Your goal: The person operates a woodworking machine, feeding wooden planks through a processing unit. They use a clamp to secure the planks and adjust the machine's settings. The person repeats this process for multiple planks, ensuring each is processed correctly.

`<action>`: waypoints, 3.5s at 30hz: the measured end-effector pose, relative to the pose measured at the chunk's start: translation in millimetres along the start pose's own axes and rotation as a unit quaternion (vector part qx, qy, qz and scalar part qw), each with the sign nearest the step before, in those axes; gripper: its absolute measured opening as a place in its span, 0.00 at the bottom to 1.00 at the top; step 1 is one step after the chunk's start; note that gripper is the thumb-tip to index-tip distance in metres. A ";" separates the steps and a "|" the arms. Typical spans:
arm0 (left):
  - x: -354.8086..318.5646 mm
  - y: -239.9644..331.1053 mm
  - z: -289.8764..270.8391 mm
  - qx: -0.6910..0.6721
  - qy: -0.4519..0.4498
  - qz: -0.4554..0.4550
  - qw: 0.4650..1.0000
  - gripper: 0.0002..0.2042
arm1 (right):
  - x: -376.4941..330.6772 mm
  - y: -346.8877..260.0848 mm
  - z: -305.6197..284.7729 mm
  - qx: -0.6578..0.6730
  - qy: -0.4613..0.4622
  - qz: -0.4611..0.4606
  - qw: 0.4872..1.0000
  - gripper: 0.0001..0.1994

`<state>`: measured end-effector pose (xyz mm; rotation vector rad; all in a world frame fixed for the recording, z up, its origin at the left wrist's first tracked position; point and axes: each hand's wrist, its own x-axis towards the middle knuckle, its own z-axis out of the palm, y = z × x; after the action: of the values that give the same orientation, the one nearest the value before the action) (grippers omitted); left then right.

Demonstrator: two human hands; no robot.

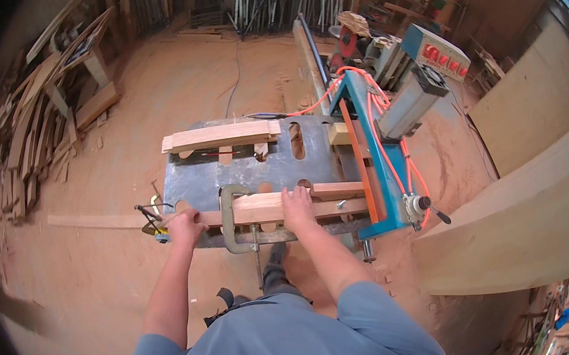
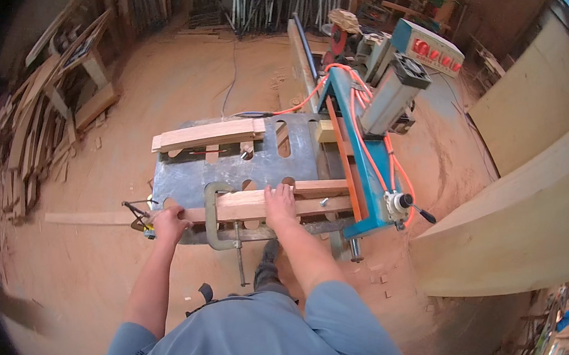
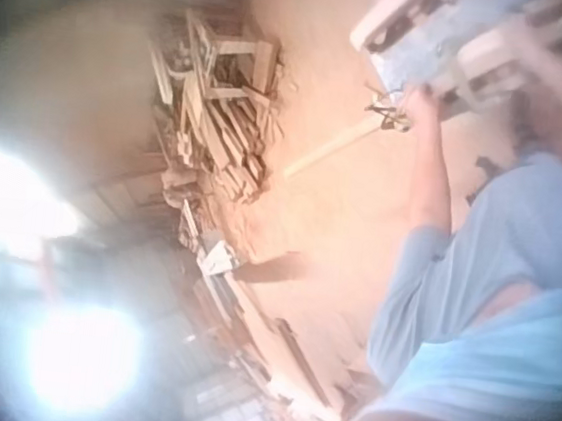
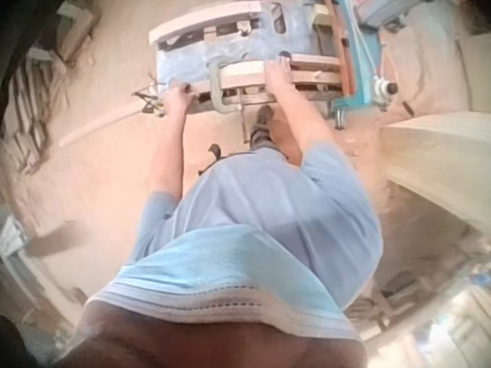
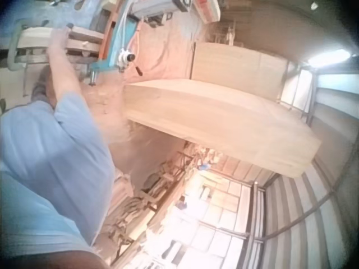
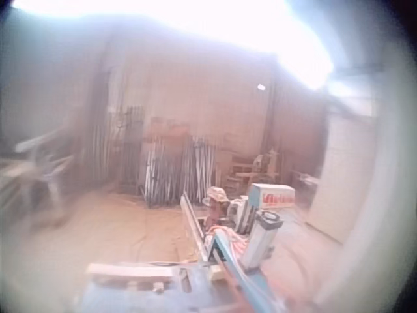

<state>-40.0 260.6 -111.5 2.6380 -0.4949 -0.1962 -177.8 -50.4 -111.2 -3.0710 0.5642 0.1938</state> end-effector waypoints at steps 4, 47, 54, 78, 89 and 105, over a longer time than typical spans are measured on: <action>2.2 -9.3 10.1 -0.008 0.007 -0.002 1.000 0.25 | -2.6 -2.0 -9.2 -0.018 0.003 0.003 1.000 0.30; 4.0 -25.0 18.2 -0.017 0.054 0.128 0.990 0.24 | -3.5 -5.5 16.6 0.014 0.054 0.039 0.998 0.28; -2.9 -43.3 33.4 -0.082 0.105 0.158 0.978 0.23 | -6.7 -16.7 -11.8 0.015 -0.012 0.036 0.999 0.34; -426.2 -342.4 203.9 -0.214 -0.244 -0.406 0.854 0.17 | -2.1 4.9 40.3 0.008 0.145 -0.013 0.989 0.33; -415.8 -243.7 237.1 -0.303 -0.104 -0.417 0.850 0.17 | -1.6 1.2 39.5 0.001 0.115 0.013 0.993 0.33; -466.4 -356.8 241.4 -0.367 -0.169 -0.442 0.801 0.10 | -2.2 -1.6 47.0 0.028 0.148 0.001 0.989 0.31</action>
<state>-412.9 636.6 -461.8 1.8401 0.6554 -0.9389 -184.9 -46.5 -157.5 -3.0616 0.5685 -0.2790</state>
